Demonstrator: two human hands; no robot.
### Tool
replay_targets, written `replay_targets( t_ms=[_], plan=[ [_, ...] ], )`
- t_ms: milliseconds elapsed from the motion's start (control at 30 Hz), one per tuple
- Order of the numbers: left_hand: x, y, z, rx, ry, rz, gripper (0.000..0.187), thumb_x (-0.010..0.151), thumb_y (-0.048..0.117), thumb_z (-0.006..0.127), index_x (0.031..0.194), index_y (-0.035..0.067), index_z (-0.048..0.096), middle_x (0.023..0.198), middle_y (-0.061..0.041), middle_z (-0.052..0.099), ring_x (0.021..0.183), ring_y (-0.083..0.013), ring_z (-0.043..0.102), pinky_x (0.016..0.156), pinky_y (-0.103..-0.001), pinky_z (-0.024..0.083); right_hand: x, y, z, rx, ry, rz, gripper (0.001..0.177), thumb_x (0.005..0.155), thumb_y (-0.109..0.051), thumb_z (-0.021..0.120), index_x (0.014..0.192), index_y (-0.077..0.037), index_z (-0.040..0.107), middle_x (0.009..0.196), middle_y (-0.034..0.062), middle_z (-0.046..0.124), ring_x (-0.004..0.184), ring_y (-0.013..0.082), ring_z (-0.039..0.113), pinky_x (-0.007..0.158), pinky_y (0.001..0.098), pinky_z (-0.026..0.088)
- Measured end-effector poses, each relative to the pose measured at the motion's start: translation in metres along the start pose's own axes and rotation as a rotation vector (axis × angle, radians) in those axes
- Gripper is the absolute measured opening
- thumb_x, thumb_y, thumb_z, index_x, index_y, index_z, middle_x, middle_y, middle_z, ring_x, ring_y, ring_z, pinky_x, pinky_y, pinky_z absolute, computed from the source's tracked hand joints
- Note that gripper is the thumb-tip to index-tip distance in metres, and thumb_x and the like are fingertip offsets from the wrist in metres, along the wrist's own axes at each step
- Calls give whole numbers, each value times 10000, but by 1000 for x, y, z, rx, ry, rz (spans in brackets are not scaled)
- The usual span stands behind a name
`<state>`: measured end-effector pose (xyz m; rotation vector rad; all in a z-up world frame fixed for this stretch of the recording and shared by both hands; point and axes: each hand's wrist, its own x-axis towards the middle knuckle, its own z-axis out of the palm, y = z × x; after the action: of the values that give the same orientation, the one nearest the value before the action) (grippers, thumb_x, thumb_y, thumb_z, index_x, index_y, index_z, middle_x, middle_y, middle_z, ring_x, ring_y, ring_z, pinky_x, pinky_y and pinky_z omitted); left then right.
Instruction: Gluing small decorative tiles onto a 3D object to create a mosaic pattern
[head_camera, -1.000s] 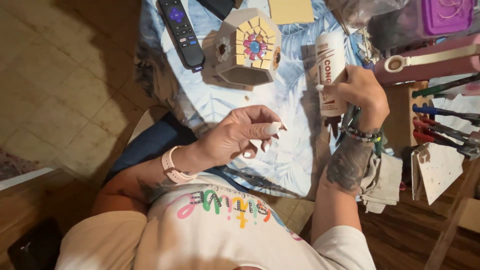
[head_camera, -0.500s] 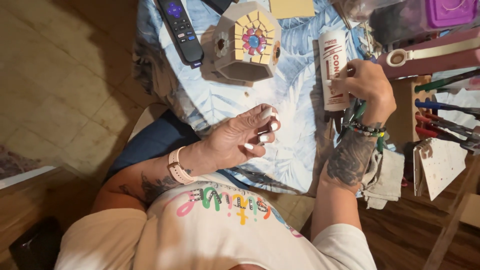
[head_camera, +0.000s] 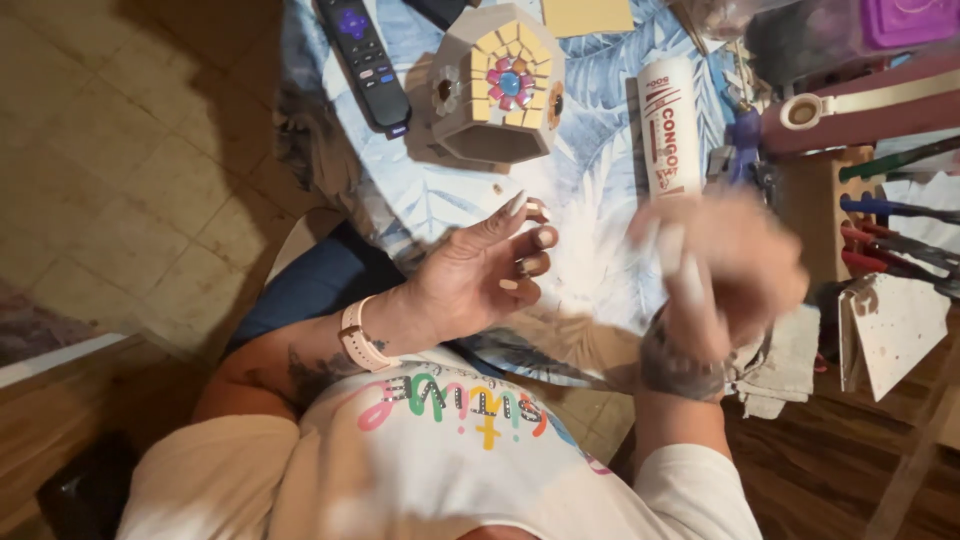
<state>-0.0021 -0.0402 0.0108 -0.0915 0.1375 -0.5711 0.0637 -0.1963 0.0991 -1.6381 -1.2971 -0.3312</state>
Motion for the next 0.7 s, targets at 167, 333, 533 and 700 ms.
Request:
replay_targets(
  t_ms=[167,333,533,700],
  plan=[
    [-1,1,-1,9,-33,-5,174,777,241,610,864,152,487,799,2,456,641,-88,411,479,-165,303,17,-56,37,1492,-440,239,375,971,-282,335,883,45,494,876,182,499,795,373,560,716,516,527],
    [-1,0,3,108,37,24,226,823,307,542,941,147,435,803,22,383,686,-58,396,488,-125,321,26,-49,46,1635,-759,115,318,949,-271,352,917,28,455,894,187,453,888,428,521,807,581,468],
    [2,-1,-2,112,48,13,242,819,324,543,952,154,432,806,25,384,689,-59,393,513,-142,323,31,-55,62,1458,-527,-102,280,890,-221,390,775,2,512,827,182,499,757,397,558,674,541,506],
    [-2,-4,4,143,60,80,245,807,341,558,949,174,447,823,19,439,726,-80,440,574,-156,343,26,-24,50,433,-42,-327,154,725,-91,542,590,-26,579,600,45,502,462,143,525,423,284,500]
  ],
)
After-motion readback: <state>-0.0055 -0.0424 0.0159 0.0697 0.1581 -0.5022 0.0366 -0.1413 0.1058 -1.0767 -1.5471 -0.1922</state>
